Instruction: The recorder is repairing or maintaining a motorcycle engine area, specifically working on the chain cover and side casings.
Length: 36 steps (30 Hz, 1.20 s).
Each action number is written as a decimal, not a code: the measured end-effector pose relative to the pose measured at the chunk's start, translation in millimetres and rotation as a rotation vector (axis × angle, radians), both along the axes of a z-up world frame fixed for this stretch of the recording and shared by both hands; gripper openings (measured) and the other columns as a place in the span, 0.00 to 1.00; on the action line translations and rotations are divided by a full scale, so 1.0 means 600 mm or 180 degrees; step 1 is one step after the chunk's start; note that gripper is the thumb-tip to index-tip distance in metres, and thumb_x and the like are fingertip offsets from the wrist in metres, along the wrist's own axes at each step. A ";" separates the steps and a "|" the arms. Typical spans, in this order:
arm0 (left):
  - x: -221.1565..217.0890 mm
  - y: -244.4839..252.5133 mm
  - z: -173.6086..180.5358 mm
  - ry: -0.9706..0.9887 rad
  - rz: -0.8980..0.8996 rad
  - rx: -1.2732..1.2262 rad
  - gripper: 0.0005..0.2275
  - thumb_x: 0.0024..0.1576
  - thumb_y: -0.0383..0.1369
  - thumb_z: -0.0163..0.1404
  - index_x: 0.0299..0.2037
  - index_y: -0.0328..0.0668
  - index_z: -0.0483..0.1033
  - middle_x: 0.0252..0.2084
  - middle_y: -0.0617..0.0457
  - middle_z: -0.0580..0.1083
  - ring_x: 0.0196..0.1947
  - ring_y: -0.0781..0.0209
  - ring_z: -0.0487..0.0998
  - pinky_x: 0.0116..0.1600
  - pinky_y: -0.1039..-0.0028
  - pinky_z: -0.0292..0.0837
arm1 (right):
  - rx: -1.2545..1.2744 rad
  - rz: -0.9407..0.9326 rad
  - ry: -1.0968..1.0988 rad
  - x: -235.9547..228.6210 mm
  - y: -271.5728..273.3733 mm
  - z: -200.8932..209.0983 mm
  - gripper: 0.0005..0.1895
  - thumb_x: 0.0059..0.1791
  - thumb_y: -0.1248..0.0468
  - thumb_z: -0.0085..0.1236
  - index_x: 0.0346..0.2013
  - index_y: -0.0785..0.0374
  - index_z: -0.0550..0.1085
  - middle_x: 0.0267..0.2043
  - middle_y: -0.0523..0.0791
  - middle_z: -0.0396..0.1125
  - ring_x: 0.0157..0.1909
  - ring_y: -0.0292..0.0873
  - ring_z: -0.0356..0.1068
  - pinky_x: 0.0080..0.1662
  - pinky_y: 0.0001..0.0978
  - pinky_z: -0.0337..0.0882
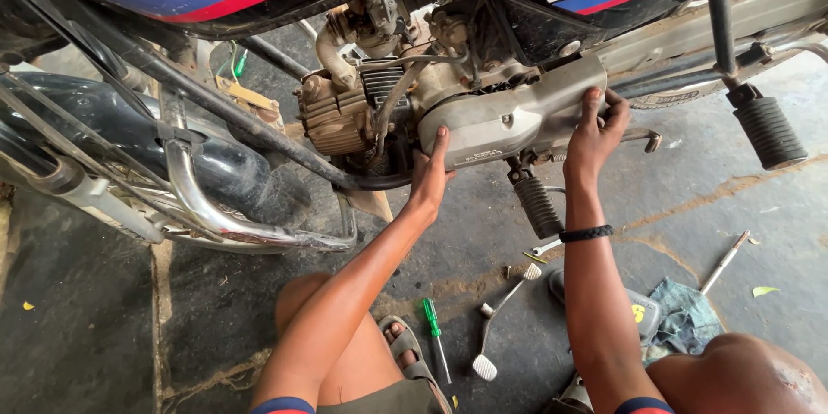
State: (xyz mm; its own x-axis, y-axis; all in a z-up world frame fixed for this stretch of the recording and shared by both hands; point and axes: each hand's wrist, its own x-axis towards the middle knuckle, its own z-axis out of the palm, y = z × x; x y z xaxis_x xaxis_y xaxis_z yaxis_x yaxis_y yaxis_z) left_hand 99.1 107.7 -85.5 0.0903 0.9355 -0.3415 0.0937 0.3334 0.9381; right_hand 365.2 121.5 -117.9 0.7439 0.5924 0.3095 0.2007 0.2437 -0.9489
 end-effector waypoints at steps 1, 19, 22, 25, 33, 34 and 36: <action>0.001 0.001 -0.001 0.0001 0.0002 -0.0001 0.57 0.49 0.71 0.39 0.71 0.20 0.33 0.67 0.26 0.56 0.68 0.43 0.67 0.66 0.61 0.70 | -0.0001 0.0002 0.0001 -0.005 -0.004 0.009 0.21 0.59 0.48 0.55 0.48 0.66 0.71 0.47 0.42 0.58 0.46 0.37 0.58 0.50 0.32 0.66; 0.011 0.011 -0.003 0.0104 0.0113 0.0008 0.56 0.49 0.72 0.38 0.68 0.17 0.40 0.62 0.25 0.59 0.66 0.42 0.68 0.66 0.61 0.71 | -0.0222 -0.0086 -0.0521 0.003 -0.014 0.016 0.20 0.56 0.55 0.66 0.54 0.65 0.74 0.51 0.45 0.62 0.52 0.40 0.63 0.55 0.35 0.70; 0.013 0.017 -0.002 0.0060 0.0175 -0.0015 0.55 0.49 0.71 0.38 0.67 0.17 0.45 0.62 0.26 0.59 0.66 0.42 0.68 0.66 0.61 0.72 | -0.0212 -0.0081 -0.0535 0.007 -0.016 0.031 0.17 0.53 0.57 0.68 0.50 0.64 0.77 0.48 0.42 0.64 0.49 0.39 0.64 0.52 0.33 0.70; 0.015 0.017 -0.003 0.0003 0.0197 -0.0027 0.54 0.49 0.71 0.38 0.67 0.19 0.45 0.63 0.28 0.59 0.67 0.43 0.67 0.65 0.60 0.72 | -0.0183 -0.0202 -0.0700 0.001 -0.022 0.042 0.18 0.51 0.59 0.71 0.52 0.64 0.79 0.45 0.42 0.65 0.47 0.39 0.63 0.50 0.35 0.68; 0.028 0.019 -0.011 0.0017 0.0270 0.0061 0.60 0.40 0.70 0.52 0.68 0.23 0.42 0.63 0.29 0.59 0.66 0.41 0.66 0.64 0.58 0.73 | -0.0403 -0.0234 -0.0848 -0.003 -0.023 0.042 0.24 0.49 0.58 0.74 0.59 0.58 0.78 0.46 0.41 0.68 0.50 0.41 0.66 0.54 0.37 0.68; 0.028 0.020 -0.011 0.0014 0.0270 0.0067 0.60 0.40 0.70 0.52 0.68 0.23 0.42 0.63 0.29 0.59 0.66 0.41 0.66 0.64 0.58 0.73 | -0.0398 -0.0235 -0.0850 -0.005 -0.025 0.046 0.24 0.49 0.58 0.74 0.59 0.58 0.78 0.46 0.41 0.68 0.50 0.41 0.66 0.54 0.37 0.68; 0.031 0.019 -0.014 0.0131 0.0332 -0.0020 0.58 0.39 0.69 0.54 0.67 0.24 0.46 0.62 0.30 0.61 0.65 0.41 0.67 0.63 0.60 0.74 | -0.0262 -0.0247 -0.1147 -0.007 -0.033 0.050 0.27 0.48 0.58 0.76 0.59 0.60 0.77 0.48 0.42 0.69 0.50 0.42 0.66 0.55 0.38 0.68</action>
State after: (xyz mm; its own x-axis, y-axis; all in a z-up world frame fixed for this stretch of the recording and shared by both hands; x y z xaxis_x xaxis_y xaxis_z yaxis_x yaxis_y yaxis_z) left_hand 118.0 118.9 -94.1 -0.0218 0.9369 -0.3489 0.0966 0.3493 0.9320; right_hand 361.0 101.9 -87.9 0.6396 0.5722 0.5133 0.5402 0.1405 -0.8297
